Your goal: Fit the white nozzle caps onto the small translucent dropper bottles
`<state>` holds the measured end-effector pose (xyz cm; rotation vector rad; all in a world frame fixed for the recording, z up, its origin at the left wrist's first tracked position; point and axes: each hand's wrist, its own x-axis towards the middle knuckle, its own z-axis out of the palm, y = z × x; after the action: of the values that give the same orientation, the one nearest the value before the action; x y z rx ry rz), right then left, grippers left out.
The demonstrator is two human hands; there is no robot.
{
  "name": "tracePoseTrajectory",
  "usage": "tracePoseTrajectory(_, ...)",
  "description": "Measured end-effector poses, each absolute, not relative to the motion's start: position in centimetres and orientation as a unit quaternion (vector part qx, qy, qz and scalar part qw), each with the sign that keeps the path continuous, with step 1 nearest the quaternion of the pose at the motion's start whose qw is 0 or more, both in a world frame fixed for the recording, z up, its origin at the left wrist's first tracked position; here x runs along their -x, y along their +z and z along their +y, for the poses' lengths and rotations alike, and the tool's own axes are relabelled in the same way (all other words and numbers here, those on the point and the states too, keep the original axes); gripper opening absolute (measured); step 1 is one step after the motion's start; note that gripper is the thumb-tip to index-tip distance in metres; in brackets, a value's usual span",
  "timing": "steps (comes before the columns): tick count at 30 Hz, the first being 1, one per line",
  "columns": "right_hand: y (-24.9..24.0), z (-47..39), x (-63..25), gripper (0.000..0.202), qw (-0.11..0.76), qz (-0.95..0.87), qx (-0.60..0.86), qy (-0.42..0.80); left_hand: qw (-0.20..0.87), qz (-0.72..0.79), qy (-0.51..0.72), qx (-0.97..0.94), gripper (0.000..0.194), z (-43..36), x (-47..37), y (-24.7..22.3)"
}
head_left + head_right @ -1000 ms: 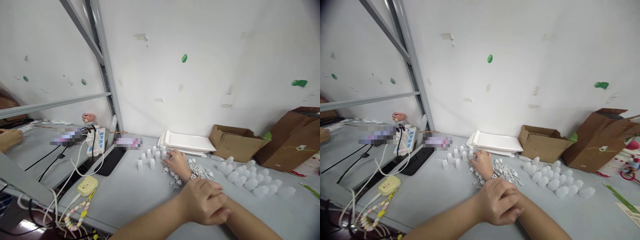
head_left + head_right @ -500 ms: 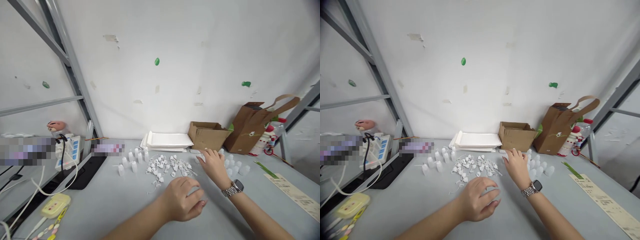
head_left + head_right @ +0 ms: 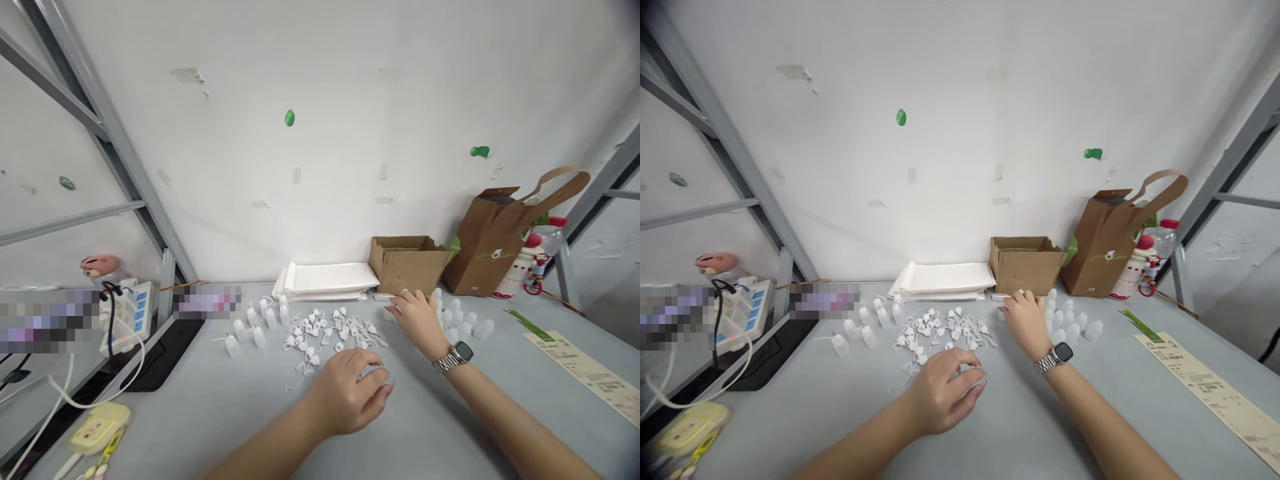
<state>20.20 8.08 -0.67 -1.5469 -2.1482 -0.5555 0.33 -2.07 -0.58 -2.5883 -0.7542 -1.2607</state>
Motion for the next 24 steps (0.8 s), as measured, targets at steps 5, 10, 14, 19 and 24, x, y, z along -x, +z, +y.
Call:
tracePoseTrajectory(5, -0.7, 7.8, -19.6, 0.023, 0.234, -0.778, 0.553, -0.185, 0.038, -0.388, -0.418, 0.821, 0.028, -0.8, 0.2, -1.1)
tracePoseTrajectory(10, 0.3, 6.1, -19.1, 0.022, 0.318, -0.787, 0.519, -0.095, -0.039, -0.567, -0.415, 0.710, 0.029, 0.7, 1.3, -0.4)
tracePoseTrajectory(14, 1.1, 4.0, -18.4, 0.025, 0.344, -0.819, 0.449, 0.102, -0.071, -0.612, -0.406, 0.675, 0.029, 1.2, 1.8, -0.1)
tracePoseTrajectory(19, 1.2, 2.1, -17.2, 0.016, 0.282, -0.862, 0.391, 0.160, -0.054, -0.614, -0.353, 0.704, 0.026, 1.5, 1.9, -1.1)
tracePoseTrajectory(24, 0.4, 1.2, -16.5, 0.007, 0.235, -0.883, 0.374, 0.160, -0.004, -0.587, -0.318, 0.745, 0.022, 2.1, 2.2, -2.1)
